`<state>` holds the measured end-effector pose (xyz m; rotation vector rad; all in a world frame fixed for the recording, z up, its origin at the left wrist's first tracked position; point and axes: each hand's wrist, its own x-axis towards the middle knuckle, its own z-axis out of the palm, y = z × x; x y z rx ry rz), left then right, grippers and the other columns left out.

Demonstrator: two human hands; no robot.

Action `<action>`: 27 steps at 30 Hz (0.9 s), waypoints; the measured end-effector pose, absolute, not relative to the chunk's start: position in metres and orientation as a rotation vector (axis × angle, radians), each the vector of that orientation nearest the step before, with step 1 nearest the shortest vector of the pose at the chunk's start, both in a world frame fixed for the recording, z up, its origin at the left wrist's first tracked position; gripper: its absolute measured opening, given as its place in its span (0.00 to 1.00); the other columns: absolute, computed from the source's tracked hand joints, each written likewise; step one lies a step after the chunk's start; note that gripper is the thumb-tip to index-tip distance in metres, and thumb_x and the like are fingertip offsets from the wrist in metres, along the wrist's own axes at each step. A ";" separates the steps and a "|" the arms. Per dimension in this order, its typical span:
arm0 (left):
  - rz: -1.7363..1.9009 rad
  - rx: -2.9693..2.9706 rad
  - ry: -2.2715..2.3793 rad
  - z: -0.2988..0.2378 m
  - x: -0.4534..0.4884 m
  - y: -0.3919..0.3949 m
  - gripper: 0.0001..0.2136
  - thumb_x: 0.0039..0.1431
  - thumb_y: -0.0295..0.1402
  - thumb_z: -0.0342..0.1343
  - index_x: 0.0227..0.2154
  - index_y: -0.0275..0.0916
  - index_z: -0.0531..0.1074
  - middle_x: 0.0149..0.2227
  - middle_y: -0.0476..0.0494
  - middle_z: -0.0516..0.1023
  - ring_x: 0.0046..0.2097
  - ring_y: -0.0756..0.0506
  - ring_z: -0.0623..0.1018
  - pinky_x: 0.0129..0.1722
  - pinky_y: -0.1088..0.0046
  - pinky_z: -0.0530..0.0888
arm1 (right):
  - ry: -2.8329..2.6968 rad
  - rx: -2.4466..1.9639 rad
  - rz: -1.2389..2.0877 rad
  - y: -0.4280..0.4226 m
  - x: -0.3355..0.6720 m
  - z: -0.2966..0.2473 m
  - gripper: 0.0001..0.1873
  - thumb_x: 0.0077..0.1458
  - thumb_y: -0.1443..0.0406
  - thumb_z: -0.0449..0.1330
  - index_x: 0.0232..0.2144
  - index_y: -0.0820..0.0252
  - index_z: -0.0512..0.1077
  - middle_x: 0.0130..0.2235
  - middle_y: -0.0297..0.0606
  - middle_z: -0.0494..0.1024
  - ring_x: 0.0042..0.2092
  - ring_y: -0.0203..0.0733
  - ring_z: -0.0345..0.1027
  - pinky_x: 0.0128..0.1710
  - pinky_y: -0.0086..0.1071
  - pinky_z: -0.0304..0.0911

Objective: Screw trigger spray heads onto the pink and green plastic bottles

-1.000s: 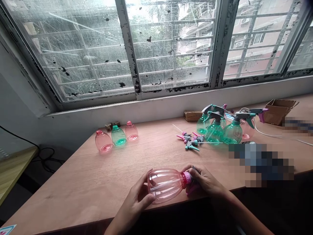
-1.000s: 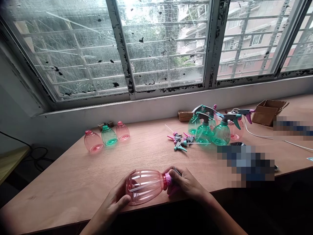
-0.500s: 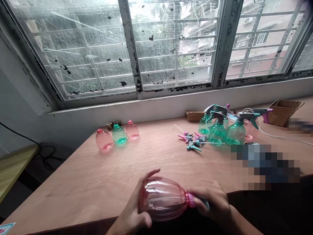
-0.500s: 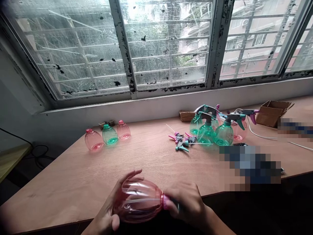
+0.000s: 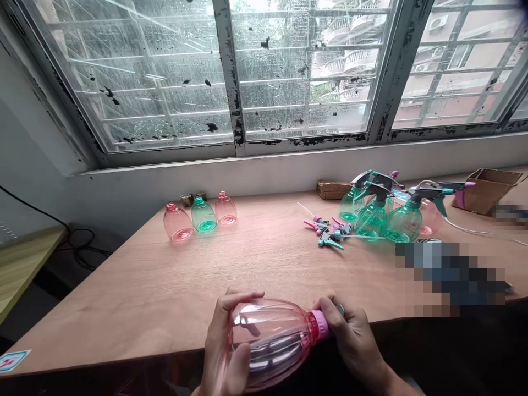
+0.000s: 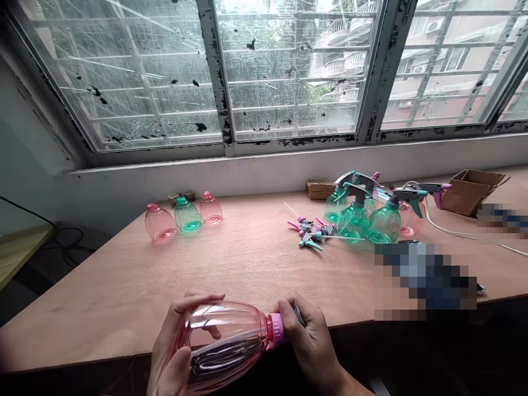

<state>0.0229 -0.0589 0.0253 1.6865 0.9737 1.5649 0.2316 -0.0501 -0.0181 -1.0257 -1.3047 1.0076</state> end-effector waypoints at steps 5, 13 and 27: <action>1.760 1.757 0.948 0.022 0.020 -0.070 0.22 0.58 0.53 0.55 0.46 0.40 0.75 0.43 0.35 0.78 0.45 0.33 0.77 0.39 0.58 0.76 | -1.163 -0.929 1.406 -0.051 0.224 -0.011 0.25 0.63 0.46 0.55 0.25 0.58 0.71 0.18 0.32 0.73 0.21 0.39 0.68 0.24 0.30 0.67; 1.548 1.629 0.920 0.030 0.005 -0.052 0.21 0.57 0.51 0.57 0.45 0.40 0.74 0.44 0.37 0.79 0.45 0.34 0.78 0.40 0.61 0.77 | -1.207 -0.735 1.601 -0.050 0.230 0.001 0.25 0.61 0.43 0.56 0.33 0.59 0.69 0.22 0.34 0.76 0.23 0.42 0.73 0.28 0.36 0.72; 1.272 1.699 1.046 0.004 0.028 -0.061 0.17 0.69 0.46 0.47 0.44 0.44 0.78 0.50 0.40 0.79 0.55 0.36 0.75 0.56 0.62 0.72 | -1.839 -0.650 0.759 -0.060 0.254 0.005 0.25 0.48 0.50 0.72 0.49 0.44 0.78 0.38 0.41 0.74 0.38 0.50 0.71 0.38 0.39 0.71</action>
